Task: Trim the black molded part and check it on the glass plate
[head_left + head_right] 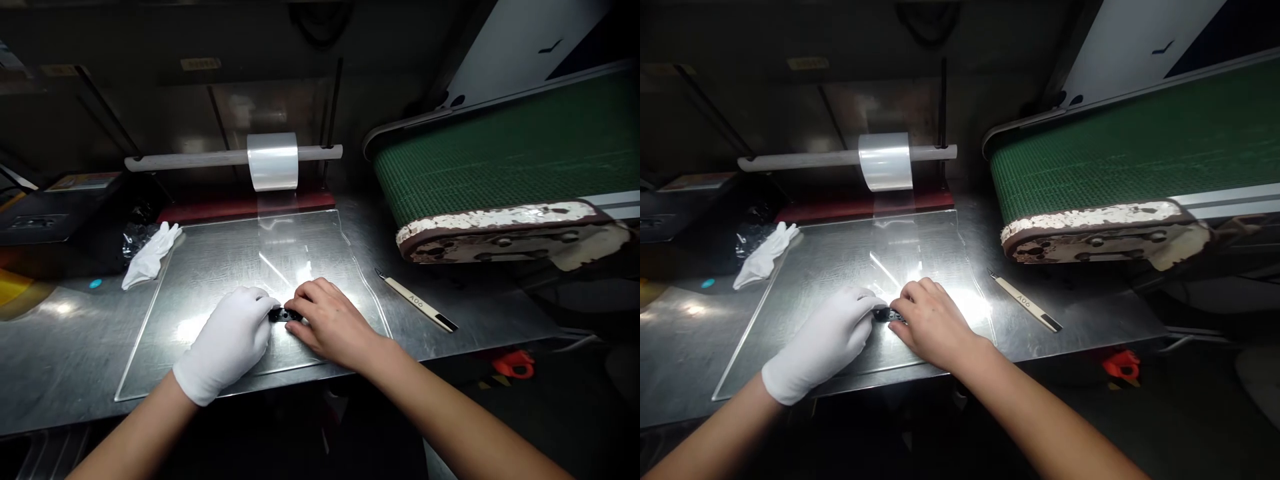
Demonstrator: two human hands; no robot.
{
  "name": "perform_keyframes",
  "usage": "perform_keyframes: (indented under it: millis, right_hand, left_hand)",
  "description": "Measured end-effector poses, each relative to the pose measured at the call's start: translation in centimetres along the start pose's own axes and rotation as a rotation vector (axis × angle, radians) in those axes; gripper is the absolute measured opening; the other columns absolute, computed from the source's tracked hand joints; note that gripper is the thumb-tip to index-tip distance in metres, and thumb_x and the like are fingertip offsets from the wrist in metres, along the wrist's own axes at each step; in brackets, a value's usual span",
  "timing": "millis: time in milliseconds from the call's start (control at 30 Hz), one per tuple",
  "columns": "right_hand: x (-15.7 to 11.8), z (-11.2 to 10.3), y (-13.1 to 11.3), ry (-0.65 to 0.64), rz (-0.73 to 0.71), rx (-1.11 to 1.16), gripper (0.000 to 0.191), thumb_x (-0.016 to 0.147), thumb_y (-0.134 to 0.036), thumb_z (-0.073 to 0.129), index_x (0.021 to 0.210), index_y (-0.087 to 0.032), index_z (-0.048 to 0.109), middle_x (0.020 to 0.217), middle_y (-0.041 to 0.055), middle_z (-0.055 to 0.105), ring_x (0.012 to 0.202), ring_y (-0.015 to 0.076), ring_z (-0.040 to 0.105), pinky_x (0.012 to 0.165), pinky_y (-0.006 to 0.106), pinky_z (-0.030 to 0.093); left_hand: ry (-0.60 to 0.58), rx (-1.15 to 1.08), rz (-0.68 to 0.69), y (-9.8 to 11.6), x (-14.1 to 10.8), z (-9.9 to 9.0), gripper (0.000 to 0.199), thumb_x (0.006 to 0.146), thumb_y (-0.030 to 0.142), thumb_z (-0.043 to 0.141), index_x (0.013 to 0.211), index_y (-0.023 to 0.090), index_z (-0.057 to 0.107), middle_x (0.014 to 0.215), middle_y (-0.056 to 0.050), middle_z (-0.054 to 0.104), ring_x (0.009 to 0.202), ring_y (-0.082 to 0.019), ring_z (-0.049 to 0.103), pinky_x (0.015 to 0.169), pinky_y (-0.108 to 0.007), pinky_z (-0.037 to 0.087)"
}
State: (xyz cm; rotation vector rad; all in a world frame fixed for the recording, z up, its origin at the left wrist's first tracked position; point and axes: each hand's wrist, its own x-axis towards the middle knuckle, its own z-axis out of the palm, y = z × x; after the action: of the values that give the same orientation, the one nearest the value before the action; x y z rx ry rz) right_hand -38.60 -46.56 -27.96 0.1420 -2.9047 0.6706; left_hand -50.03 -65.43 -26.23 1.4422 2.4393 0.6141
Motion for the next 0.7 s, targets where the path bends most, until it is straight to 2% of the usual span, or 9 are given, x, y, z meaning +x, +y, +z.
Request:
perform_keyframes:
  millis: [167, 333, 433, 600, 700]
  right_hand:
    - [1.0, 0.1, 0.1, -0.072, -0.042, -0.066, 0.024, 0.102, -0.031, 0.067, 0.119, -0.017, 0.076, 0.11, 0.0086, 0.069, 0.105, 0.0274, 0.058, 0.095, 0.046, 0.052]
    - [1.6, -0.7, 0.2, -0.127, -0.06, 0.001, 0.02, 0.099, -0.026, 0.069, 0.113, -0.014, 0.076, 0.106, 0.0089, 0.071, 0.103, 0.0266, 0.06, 0.095, 0.045, 0.053]
    - [1.8, -1.1, 0.3, -0.13, -0.052, 0.069, 0.016, 0.097, -0.024, 0.07, 0.11, -0.016, 0.076, 0.104, 0.0073, 0.072, 0.102, 0.0252, 0.061, 0.093, 0.043, 0.054]
    - [1.7, -1.3, 0.4, -0.158, -0.048, 0.128, 0.015, 0.096, -0.025, 0.07, 0.108, -0.019, 0.075, 0.103, 0.0061, 0.072, 0.102, 0.0247, 0.06, 0.095, 0.044, 0.053]
    - [1.7, -1.4, 0.4, -0.173, -0.04, 0.158, 0.015, 0.095, -0.024, 0.069, 0.108, -0.019, 0.074, 0.102, 0.0047, 0.071, 0.102, 0.0241, 0.06, 0.097, 0.043, 0.052]
  left_hand:
    - [0.001, -0.125, -0.038, -0.6, 0.0, -0.9, 0.032, 0.095, 0.009, 0.043, 0.105, 0.024, 0.069, 0.106, -0.002, 0.073, 0.102, -0.021, 0.065, 0.095, -0.041, 0.05]
    - [0.117, -0.231, -0.153, -1.8, -0.5, -2.5, 0.032, 0.098, 0.017, 0.046, 0.119, 0.024, 0.069, 0.119, -0.001, 0.076, 0.112, -0.02, 0.069, 0.101, -0.039, 0.053]
    - [0.152, -0.276, -0.19, -1.9, -1.1, -3.2, 0.03, 0.099, 0.018, 0.048, 0.119, 0.024, 0.07, 0.118, -0.001, 0.076, 0.112, -0.02, 0.069, 0.102, -0.04, 0.053]
    - [0.026, -0.159, 0.048, -1.2, -1.6, -2.3, 0.031, 0.095, 0.011, 0.057, 0.119, 0.027, 0.068, 0.123, -0.002, 0.067, 0.118, -0.02, 0.059, 0.106, -0.039, 0.046]
    - [0.007, -0.089, 0.114, -0.9, -1.3, -1.1, 0.021, 0.096, 0.013, 0.061, 0.112, 0.025, 0.069, 0.114, -0.003, 0.067, 0.11, -0.022, 0.058, 0.1, -0.041, 0.045]
